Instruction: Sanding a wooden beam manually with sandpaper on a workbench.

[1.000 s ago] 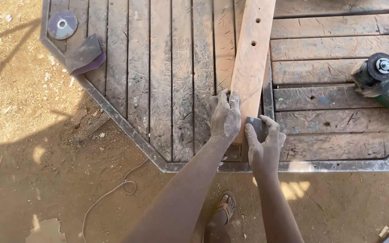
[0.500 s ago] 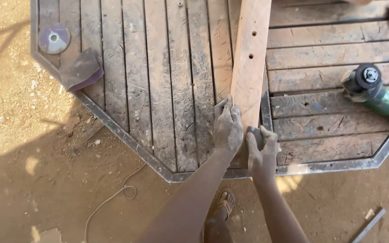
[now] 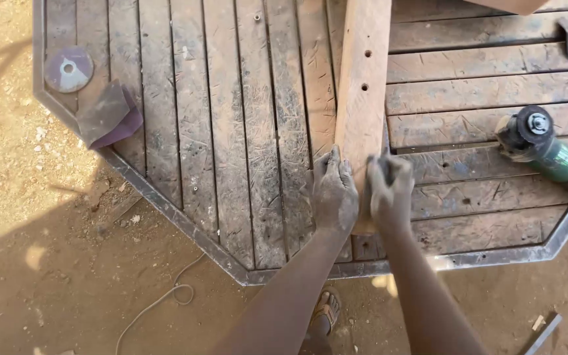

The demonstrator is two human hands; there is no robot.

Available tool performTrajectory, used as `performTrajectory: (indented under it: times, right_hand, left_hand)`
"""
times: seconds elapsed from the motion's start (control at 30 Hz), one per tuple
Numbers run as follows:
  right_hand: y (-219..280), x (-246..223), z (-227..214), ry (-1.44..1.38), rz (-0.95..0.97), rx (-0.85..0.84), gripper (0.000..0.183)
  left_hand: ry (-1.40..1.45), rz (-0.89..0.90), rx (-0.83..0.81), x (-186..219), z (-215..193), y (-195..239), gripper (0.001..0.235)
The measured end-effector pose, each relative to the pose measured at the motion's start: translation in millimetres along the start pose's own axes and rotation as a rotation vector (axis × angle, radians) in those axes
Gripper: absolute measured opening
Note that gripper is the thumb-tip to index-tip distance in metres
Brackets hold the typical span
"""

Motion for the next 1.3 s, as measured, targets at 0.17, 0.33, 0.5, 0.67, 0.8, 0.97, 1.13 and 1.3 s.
performTrajectory:
  times: [0.17,0.33,0.5,0.67,0.8,0.97,1.13,1.3]
  right_hand:
    - [19,-31,-5,-0.040,-0.079,0.083,0.024]
    - [44,25,-3,-0.031,0.084,0.026,0.030]
    - [36,-2,5,-0.124,0.103,0.005,0.030]
    - [49,-2,-13,0.093,0.138,0.039,0.036]
    - [-45,12,-2,0.073,0.057,0.010,0.032]
    - [62,-7,-3,0.007,0.154,0.043,0.034]
    - [47,-18,7,0.046,0.244,-0.044,0.037]
    - [-95,-1,-8,0.124,-0.053,0.009,0.044]
  left_hand:
    - [-0.024,0.043,-0.014,12,-7,-6,0.042]
    - [-0.078,0.056,0.043,23,-40,11,0.040]
    - [-0.021,0.085,0.038,0,-22,5,0.040]
    - [-0.048,0.123,0.085,12,-15,-1,0.038]
    - [0.012,0.045,0.032,-26,-3,2,0.041]
    - [0.230,0.079,-0.007,-10,-2,-11,0.041]
    - [0.198,0.016,-0.073,-33,21,-7,0.042]
    - [0.225,0.038,-0.054,-21,30,-7,0.039]
Point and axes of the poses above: each hand's wrist, its own y-axis away from the middle knuckle, its own z-axis out of the palm, x = y × z, the point moved 10 cm from there along -y, towards the middle knuckle, and after that the axes turned 13 degrees about -x, right-handed, at the moved point
